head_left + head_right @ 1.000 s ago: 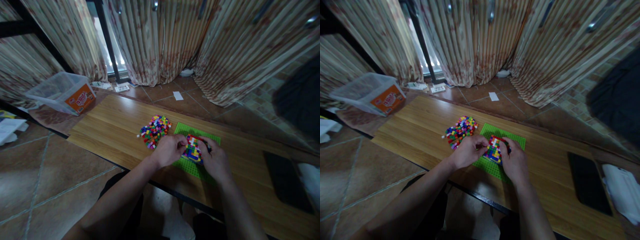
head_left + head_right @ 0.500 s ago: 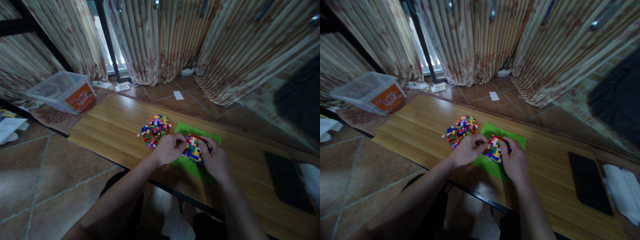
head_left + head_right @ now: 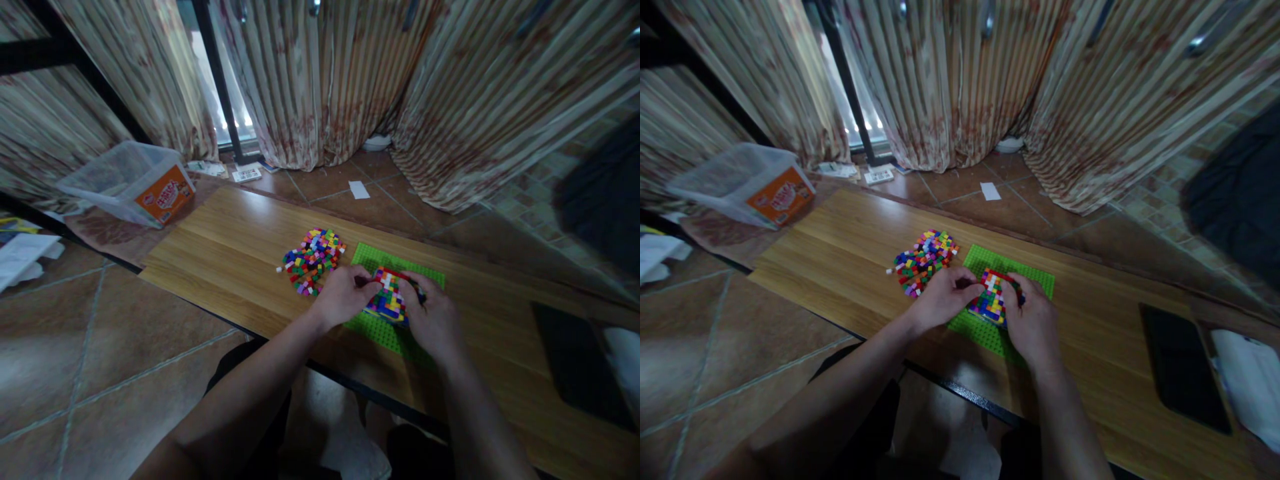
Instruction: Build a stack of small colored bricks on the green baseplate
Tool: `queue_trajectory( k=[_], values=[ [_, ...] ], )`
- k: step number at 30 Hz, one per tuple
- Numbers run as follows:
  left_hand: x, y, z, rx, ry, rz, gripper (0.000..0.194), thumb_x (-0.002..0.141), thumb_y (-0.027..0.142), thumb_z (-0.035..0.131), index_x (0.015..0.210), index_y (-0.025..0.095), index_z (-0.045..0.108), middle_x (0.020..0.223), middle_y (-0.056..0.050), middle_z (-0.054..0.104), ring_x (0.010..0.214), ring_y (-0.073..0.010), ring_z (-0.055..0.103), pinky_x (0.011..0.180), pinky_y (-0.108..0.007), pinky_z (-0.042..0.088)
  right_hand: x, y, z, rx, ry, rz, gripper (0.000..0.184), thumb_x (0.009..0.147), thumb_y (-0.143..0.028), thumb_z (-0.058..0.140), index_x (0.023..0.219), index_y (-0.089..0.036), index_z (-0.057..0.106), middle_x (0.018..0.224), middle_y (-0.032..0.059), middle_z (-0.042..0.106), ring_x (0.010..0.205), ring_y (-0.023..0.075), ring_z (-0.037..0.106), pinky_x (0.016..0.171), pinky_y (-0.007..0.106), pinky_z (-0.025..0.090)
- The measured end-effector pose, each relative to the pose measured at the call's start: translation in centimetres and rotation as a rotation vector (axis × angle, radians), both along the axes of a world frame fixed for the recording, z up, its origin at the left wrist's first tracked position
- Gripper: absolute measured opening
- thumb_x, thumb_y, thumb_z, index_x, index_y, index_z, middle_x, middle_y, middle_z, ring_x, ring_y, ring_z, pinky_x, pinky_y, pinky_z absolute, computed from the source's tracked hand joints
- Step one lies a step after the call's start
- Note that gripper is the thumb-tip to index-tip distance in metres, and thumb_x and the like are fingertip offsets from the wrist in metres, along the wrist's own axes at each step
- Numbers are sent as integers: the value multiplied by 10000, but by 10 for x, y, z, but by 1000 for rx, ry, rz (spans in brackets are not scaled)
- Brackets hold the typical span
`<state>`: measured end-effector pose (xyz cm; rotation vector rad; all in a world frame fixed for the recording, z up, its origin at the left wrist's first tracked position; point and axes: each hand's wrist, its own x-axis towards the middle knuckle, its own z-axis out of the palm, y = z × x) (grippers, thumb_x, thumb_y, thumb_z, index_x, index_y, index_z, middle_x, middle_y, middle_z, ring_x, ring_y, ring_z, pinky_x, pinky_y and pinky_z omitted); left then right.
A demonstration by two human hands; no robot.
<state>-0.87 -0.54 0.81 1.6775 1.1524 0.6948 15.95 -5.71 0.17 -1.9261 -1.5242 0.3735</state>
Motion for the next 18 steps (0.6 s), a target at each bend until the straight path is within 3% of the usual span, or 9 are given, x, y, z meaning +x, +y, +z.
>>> queue_trajectory(
  k=[7,18],
  values=[
    [4,-1,-5,-44,-79,42,150,818,247,608,778,127,688,689,-5,639,606,-103,531,552,-215,398,0,1,1,-7,7,2,547,889,-562,403,1127,-151,675,1093,139,684,985,271,629,891,412,469],
    [1,-5,-2,25,-15,11,187,843,293,593,822,139,696,689,2,641,598,-106,525,553,-219,379,2,-1,1,-86,15,-34,553,873,-599,413,1147,-193,668,1060,116,680,922,253,639,850,395,483]
  ],
)
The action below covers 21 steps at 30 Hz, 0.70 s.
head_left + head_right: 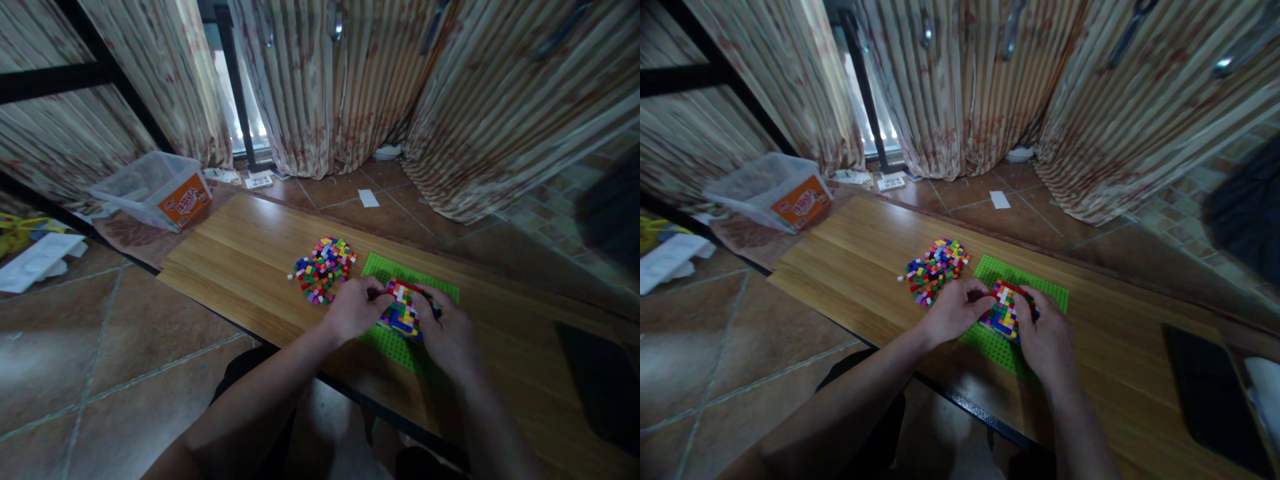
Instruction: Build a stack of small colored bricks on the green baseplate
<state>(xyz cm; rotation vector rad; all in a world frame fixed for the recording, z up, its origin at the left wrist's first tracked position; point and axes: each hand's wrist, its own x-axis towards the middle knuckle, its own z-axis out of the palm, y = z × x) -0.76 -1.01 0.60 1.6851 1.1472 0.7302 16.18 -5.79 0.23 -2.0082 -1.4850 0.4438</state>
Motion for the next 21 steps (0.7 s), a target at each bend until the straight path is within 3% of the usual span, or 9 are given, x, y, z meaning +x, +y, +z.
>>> queue_trajectory(
  k=[4,8,13,17,21],
  values=[
    [-12,8,5,65,103,-5,245,892,290,515,833,145,703,690,-7,649,603,-114,537,567,-220,386,1,1,-1,-5,-8,2,554,873,-607,409,1144,-199,668,1066,113,681,918,253,638,843,394,484],
    [-40,26,12,181,346,116,225,876,199,489,820,158,704,743,-25,679,662,-133,576,621,-229,405,0,1,-1,0,-13,-5,554,871,-610,412,1137,-200,673,1059,112,683,912,250,638,836,390,486],
    [-66,35,14,205,634,147,147,830,229,562,861,198,702,807,-32,703,738,-168,632,664,-248,434,0,1,-2,16,1,3,550,872,-606,417,1129,-196,677,1052,110,686,903,244,639,831,383,488],
    [-66,28,13,254,806,143,158,809,306,618,894,192,687,916,-74,709,881,-224,661,732,-283,482,1,1,-3,16,-1,-3,555,872,-611,419,1138,-197,674,1034,110,688,883,241,639,822,384,490],
    [-59,21,13,265,858,145,214,830,287,608,992,165,678,1015,-115,697,1012,-246,649,848,-306,498,2,1,-4,14,-9,5,573,875,-625,405,1142,-195,672,1035,112,687,885,242,639,816,384,491]
  ],
)
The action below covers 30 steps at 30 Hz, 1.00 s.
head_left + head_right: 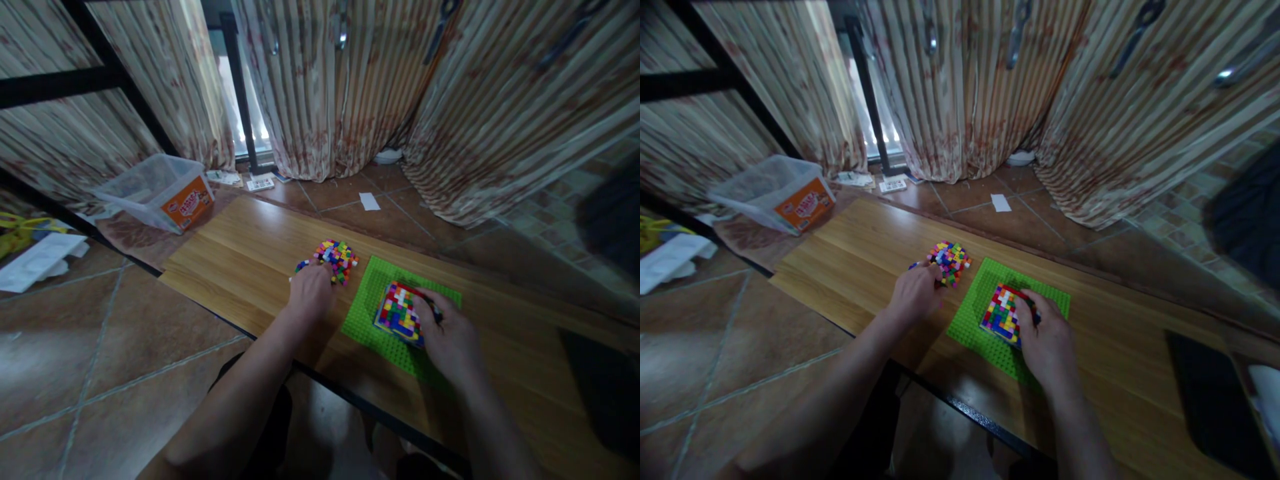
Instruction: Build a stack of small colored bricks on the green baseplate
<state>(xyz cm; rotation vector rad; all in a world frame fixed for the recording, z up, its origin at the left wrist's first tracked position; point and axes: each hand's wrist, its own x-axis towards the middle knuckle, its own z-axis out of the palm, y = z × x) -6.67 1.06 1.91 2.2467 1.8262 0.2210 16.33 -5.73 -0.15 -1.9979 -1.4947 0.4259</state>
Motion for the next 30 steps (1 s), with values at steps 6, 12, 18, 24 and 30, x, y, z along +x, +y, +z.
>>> queue_trajectory(
  k=[6,12,18,24,30],
  values=[
    [6,1,-2,3,-38,-6,226,871,300,558,985,148,679,1035,-149,681,1037,-280,641,874,-349,506,0,0,0,-7,-1,-3,570,878,-626,404,1147,-200,670,1017,109,688,875,246,640,793,381,491],
    [10,4,-2,17,-22,4,241,881,316,539,989,149,675,1084,-159,659,996,-282,645,842,-358,515,-1,0,2,-25,5,-20,570,867,-627,415,1139,-198,674,1021,112,685,873,250,640,793,382,488],
    [13,5,-1,19,-5,-33,244,870,176,460,986,141,672,1049,-150,676,933,-265,665,804,-348,514,-2,1,2,-20,-4,-10,591,870,-629,396,1145,-186,672,1061,123,680,904,254,637,818,391,483],
    [15,6,3,29,-124,-30,245,900,190,442,1024,159,651,959,-107,720,903,-238,679,792,-315,501,-2,1,1,9,3,2,579,880,-618,401,1145,-179,670,1091,130,679,937,257,635,834,393,483],
    [14,10,-1,-40,-336,-40,281,888,143,432,1013,198,678,978,-60,739,929,-195,674,831,-275,486,-4,0,3,24,8,8,553,889,-592,403,1136,-178,675,1035,119,693,894,242,641,822,379,487]
  ],
)
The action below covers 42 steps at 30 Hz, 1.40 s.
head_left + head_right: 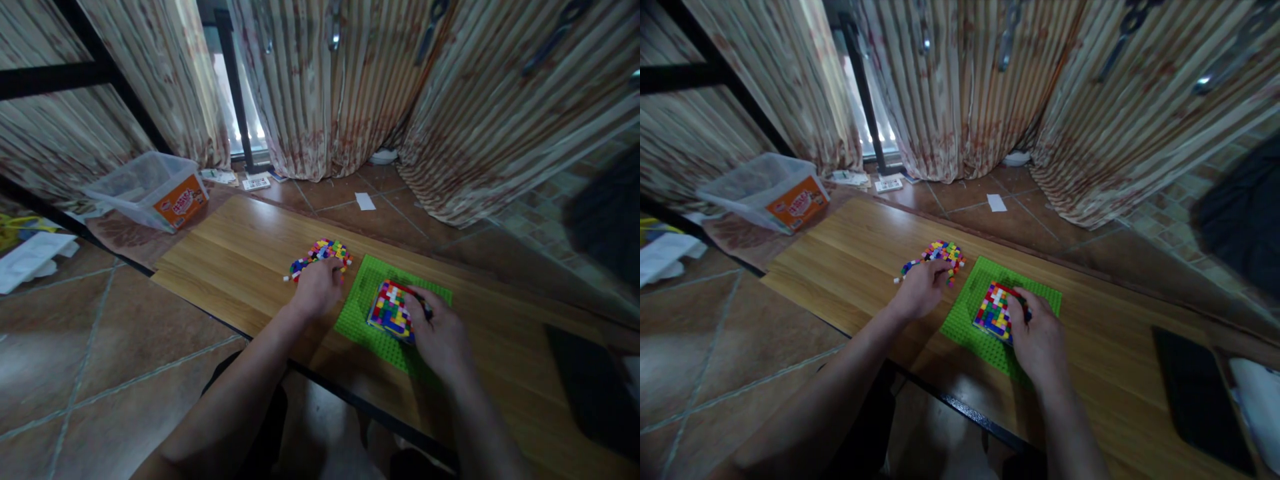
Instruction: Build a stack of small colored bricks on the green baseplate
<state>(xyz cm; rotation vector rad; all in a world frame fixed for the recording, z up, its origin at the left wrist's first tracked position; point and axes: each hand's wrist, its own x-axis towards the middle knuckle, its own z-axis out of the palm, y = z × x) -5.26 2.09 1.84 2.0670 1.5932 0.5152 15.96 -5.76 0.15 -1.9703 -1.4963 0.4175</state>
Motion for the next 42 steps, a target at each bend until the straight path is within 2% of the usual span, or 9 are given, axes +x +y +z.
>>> queue_trajectory(
  k=[11,16,21,26,30,35,42],
  values=[
    [5,-3,1,-14,-76,-32,197,891,159,432,953,149,619,832,-72,693,752,-185,623,685,-273,440,0,0,0,0,3,-8,532,887,-582,411,1131,-191,677,1058,117,687,904,244,637,827,382,486],
    [4,-3,0,41,-53,-37,206,873,135,428,932,159,624,837,-70,691,773,-186,622,684,-269,427,-1,0,1,4,5,-5,534,889,-581,406,1135,-192,676,1057,116,685,902,243,634,828,387,485],
    [-1,-4,-1,56,12,-63,216,870,179,453,936,178,658,802,-61,700,723,-185,630,663,-266,435,-1,0,1,16,9,-2,534,889,-585,403,1130,-195,676,1052,113,687,900,240,634,831,384,487],
    [-12,-5,0,64,184,-131,213,860,245,500,804,209,702,811,-64,725,782,-213,665,687,-278,456,0,1,-3,11,6,3,541,890,-589,403,1137,-188,667,1082,118,680,944,252,631,868,400,478],
    [-17,-5,2,38,279,-120,197,837,254,539,855,235,734,876,-62,741,832,-226,677,719,-289,476,0,1,-5,21,14,16,538,894,-586,400,1135,-184,664,1123,121,666,989,258,624,899,404,470],
    [-17,-5,5,51,322,-115,148,809,295,600,853,246,733,943,-51,732,871,-230,673,729,-293,487,-1,1,-4,22,11,14,534,901,-584,388,1141,-192,658,1130,119,662,985,253,627,899,405,475],
    [-9,-3,1,128,280,-93,172,845,311,578,875,225,724,969,-52,711,833,-198,661,721,-277,483,-2,1,-2,15,17,14,528,900,-587,388,1137,-197,654,1118,115,662,961,250,628,891,411,477]
  ],
)
